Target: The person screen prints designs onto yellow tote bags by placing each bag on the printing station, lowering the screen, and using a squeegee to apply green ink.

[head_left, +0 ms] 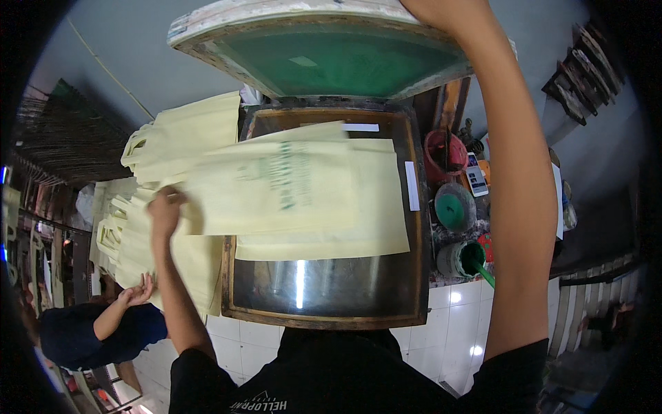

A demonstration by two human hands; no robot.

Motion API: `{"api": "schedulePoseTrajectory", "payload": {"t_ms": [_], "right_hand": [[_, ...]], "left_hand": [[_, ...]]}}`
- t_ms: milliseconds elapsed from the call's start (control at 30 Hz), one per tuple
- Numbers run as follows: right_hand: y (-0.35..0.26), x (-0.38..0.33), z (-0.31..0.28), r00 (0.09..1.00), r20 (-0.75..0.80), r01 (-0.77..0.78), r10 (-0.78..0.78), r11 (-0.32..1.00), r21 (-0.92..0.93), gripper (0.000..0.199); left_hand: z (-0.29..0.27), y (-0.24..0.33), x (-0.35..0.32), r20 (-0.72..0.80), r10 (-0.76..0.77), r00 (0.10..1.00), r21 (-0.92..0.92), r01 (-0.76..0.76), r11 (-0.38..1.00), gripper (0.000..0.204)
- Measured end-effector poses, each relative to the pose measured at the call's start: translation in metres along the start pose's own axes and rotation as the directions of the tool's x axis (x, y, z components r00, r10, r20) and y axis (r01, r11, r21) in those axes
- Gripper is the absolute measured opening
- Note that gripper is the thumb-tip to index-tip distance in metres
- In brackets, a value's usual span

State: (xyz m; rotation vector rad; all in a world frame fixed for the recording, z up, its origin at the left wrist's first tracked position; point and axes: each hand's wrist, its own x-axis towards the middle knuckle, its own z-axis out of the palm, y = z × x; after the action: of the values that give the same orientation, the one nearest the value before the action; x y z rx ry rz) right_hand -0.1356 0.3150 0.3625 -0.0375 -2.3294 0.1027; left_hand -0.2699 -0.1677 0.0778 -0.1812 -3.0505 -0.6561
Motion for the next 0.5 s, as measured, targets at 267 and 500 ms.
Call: {"api": "schedulePoseTrajectory", "payload": {"t_ms": [267,500], "right_hand": [[0.005,0.013,-0.001,0.998,0.055,0.045,-0.044,0.999,-0.017,0.037],[0.01,0.013,-0.002,0.996,0.082,0.041,-0.043,0.999,0.021,0.037]], "left_hand": [[0.108,0.163,-0.055,-0.01,0.263,0.965,-0.396,-0.245,0.885,0.068],[0.247,0.349,-0.061,0.332,0.49,0.806,-0.085,-0.492,0.867,0.092]]}}
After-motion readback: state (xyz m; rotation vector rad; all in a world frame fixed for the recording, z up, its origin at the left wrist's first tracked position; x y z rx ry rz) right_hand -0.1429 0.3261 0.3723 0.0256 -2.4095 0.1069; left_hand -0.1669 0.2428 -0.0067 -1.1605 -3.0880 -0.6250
